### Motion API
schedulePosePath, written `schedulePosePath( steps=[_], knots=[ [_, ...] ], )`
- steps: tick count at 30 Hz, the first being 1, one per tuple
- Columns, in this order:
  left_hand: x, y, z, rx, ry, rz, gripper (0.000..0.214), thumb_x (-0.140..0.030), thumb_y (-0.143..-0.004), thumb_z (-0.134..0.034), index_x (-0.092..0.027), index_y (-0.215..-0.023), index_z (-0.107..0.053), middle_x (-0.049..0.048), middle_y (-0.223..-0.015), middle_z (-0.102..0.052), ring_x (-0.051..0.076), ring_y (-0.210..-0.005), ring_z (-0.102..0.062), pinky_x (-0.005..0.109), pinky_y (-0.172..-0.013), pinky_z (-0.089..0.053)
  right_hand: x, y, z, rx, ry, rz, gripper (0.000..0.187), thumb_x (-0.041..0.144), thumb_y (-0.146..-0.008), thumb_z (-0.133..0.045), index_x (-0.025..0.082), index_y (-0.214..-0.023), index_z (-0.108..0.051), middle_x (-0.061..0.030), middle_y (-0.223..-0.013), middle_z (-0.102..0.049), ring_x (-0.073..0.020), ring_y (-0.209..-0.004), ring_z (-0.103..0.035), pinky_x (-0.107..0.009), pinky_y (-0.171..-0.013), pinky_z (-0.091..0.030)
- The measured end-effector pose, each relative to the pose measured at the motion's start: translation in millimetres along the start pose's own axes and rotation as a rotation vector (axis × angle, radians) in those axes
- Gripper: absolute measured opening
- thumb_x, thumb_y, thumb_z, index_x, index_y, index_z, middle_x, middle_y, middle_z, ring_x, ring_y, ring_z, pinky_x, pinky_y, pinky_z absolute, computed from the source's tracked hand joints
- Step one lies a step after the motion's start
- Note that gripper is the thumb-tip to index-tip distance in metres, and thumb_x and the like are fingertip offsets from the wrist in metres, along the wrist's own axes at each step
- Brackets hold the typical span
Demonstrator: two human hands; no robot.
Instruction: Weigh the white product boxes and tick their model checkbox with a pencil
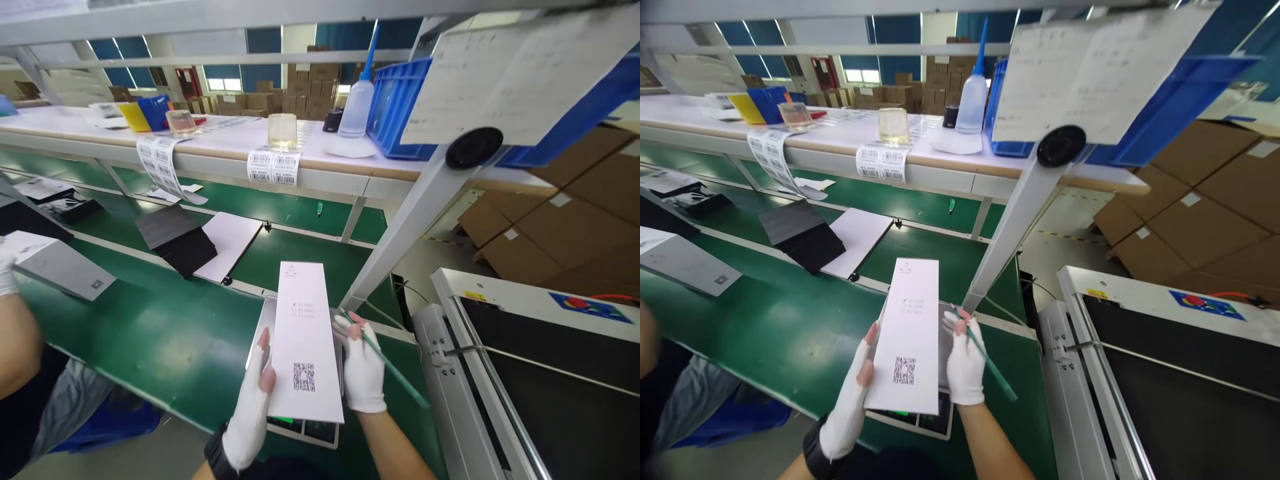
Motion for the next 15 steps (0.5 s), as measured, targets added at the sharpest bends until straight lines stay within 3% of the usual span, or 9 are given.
schedulePosePath(
  steps=[1, 3, 5, 7, 10, 15],
  knots=[
    [-10.9, 2.7, 7.2, -0.029, -0.162, -0.165, 0.073, -0.064, -0.088, -0.055, -0.033, -0.152, -0.037, 0.0081, -0.163, -0.032, 0.037, -0.148, -0.036, 0.056, -0.12, -0.037, 12.3, -11.8, 0.7, -0.002, 0.02, 0.031, 0.056, 0.068, -0.093, -0.053, 0.015, -0.11, -0.063, -0.0118, -0.096, -0.071, -0.0259, -0.089, -0.068, -0.039, -0.08, -0.055],
    [-31.0, 14.5, 3.9, 0.01, -0.467, -0.576, 0.069, -0.07, -0.085, -0.054, -0.033, -0.143, -0.052, 0.0077, -0.159, -0.041, 0.038, -0.148, -0.035, 0.057, -0.123, -0.031, 40.4, -36.9, -10.3, 0.071, 0.076, 0.11, 0.052, 0.067, -0.093, -0.052, 0.016, -0.095, -0.062, -0.007, -0.076, -0.066, -0.0216, -0.071, -0.063, -0.036, -0.071, -0.052],
    [-29.2, 25.2, -6.3, 0.085, -0.634, -0.853, 0.063, -0.073, -0.082, -0.055, -0.035, -0.131, -0.064, 0.0078, -0.143, -0.059, 0.036, -0.142, -0.045, 0.057, -0.121, -0.036, 66.3, -59.0, -32.5, 0.193, 0.174, 0.202, 0.044, 0.06, -0.092, -0.055, 0.017, -0.085, -0.062, -0.0032, -0.067, -0.059, -0.0186, -0.064, -0.057, -0.033, -0.065, -0.047],
    [-13.7, 21.0, -7.2, 0.052, -0.726, -0.867, 0.047, -0.065, -0.084, -0.061, -0.037, -0.12, -0.07, 0.007, -0.126, -0.07, 0.032, -0.126, -0.061, 0.051, -0.108, -0.053, 80.7, -76.9, -54.8, 0.288, 0.267, 0.252, 0.038, 0.054, -0.093, -0.054, 0.018, -0.08, -0.06, -0.001, -0.063, -0.055, -0.017, -0.061, -0.053, -0.031, -0.062, -0.043],
    [6.8, 13.9, -4.9, -0.058, -0.797, -0.714, 0.031, -0.042, -0.082, -0.072, -0.036, -0.113, -0.072, 0.0081, -0.122, -0.072, 0.029, -0.109, -0.07, 0.042, -0.08, -0.066, 79.9, -96.6, -78.0, 0.361, 0.322, 0.212, 0.042, 0.056, -0.096, -0.046, 0.018, -0.083, -0.059, -0.001, -0.062, -0.055, -0.017, -0.06, -0.055, -0.03, -0.061, -0.042],
    [-0.4, 27.0, -10.6, -0.157, -0.702, -0.594, 0.028, -0.03, -0.087, -0.062, -0.036, -0.114, -0.07, 0.0094, -0.124, -0.068, 0.031, -0.123, -0.062, 0.045, -0.078, -0.067, 65.4, -109.0, -87.7, 0.342, 0.43, 0.159, 0.047, 0.059, -0.096, -0.04, 0.019, -0.088, -0.062, -0.005, -0.071, -0.065, -0.0183, -0.061, -0.06, -0.029, -0.057, -0.045]
  ],
)
Point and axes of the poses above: each hand's wrist, its own y-axis away from the middle knuckle, its own z-axis out of the back of the hand, x = y × z, the point moved 9 cm from there along -y, towards the middle knuckle
